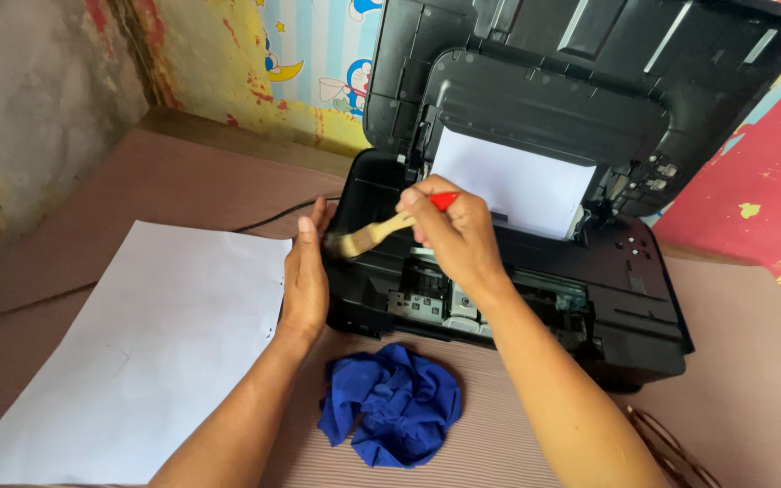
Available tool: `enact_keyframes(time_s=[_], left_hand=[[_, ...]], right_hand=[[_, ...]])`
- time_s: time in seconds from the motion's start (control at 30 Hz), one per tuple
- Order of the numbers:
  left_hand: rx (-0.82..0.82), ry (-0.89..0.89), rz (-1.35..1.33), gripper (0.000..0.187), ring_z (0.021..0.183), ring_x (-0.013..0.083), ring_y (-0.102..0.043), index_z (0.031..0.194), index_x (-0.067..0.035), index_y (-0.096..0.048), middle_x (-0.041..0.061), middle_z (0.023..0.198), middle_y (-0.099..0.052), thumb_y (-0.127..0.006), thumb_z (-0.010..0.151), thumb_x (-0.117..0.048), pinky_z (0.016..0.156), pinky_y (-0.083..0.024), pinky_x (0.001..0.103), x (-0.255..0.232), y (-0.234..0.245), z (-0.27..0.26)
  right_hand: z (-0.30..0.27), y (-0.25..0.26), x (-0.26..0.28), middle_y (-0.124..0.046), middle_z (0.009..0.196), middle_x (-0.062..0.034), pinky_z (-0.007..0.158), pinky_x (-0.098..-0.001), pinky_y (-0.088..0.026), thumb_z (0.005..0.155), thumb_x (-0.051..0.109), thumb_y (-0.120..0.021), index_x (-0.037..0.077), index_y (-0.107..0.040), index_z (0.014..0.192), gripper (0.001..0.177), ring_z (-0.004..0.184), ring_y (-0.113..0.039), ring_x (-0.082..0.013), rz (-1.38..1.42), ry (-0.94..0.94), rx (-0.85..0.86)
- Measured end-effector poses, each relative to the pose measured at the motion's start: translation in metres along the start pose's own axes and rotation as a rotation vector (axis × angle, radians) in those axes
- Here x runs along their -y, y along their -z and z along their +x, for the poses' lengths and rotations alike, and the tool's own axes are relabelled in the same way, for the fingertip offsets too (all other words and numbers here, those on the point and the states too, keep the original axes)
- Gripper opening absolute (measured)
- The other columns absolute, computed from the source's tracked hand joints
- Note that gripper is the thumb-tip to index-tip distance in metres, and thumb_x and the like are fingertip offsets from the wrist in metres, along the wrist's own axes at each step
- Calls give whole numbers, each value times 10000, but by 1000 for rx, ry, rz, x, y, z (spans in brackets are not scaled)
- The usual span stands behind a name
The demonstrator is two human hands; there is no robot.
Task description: The person cleans the interior of an open printer using a small brush and a blue cloth. They systematically brush dust and debris from the paper path, rollers, and cartridge area, then wipe the surfaces with the cloth.
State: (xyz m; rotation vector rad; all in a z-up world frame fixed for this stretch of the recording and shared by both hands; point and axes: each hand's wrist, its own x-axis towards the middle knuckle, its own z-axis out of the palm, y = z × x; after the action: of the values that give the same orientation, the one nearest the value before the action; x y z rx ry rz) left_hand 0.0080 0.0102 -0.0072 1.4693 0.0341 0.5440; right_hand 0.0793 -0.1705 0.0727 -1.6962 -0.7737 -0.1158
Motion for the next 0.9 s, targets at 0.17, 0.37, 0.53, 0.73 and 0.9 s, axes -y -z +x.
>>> enact_keyframes(time_s=[0.17, 0.37, 0.53, 0.73, 0.9], left_hand=[[28, 33, -125, 858, 1503, 272, -397, 1563, 9, -346, 193, 1596, -448, -171, 1021, -632, 1239, -236, 354, -1, 0, 2], [20, 43, -55, 879, 1508, 258, -368, 1560, 7, -355, 175, 1597, -445, -147, 1007, -645, 1234, -203, 349, -1, 1, 2], [19, 17, -52, 885, 1506, 261, -386, 1553, 18, -373, 184, 1589, -462, -142, 1015, -647, 1236, -217, 346, 1, 0, 3], [21, 17, -23, 882, 1502, 261, -389, 1548, 19, -377, 182, 1588, -459, -149, 1015, -645, 1230, -223, 340, 2, 0, 2], [15, -6, 44, 840, 1489, 254, -415, 1533, 8, -418, 176, 1575, -479, -185, 1029, -622, 1223, -256, 341, -4, -1, -1]], right_hand=[[-5, 3, -2, -602, 687, 33, 556, -196, -433, 1064, 223, -589, 48, -707, 981, 227, 606, -530, -28, -23, 12, -129], [-13, -1, 0, -598, 681, 28, 545, -202, -425, 1067, 214, -583, 40, -708, 981, 231, 591, -513, -30, -29, 21, -79], [-23, -2, 6, -586, 655, 25, 516, -208, -420, 1049, 213, -581, 34, -699, 958, 234, 562, -510, -34, 29, -59, -59], [-43, -1, 4, -573, 647, 25, 527, -205, -421, 1070, 206, -569, 29, -697, 940, 254, 571, -510, -34, 10, -38, -91], [-49, 10, 4, -561, 631, 18, 469, -216, -365, 1050, 168, -563, 26, -695, 920, 234, 516, -468, -48, 159, -70, 15]])
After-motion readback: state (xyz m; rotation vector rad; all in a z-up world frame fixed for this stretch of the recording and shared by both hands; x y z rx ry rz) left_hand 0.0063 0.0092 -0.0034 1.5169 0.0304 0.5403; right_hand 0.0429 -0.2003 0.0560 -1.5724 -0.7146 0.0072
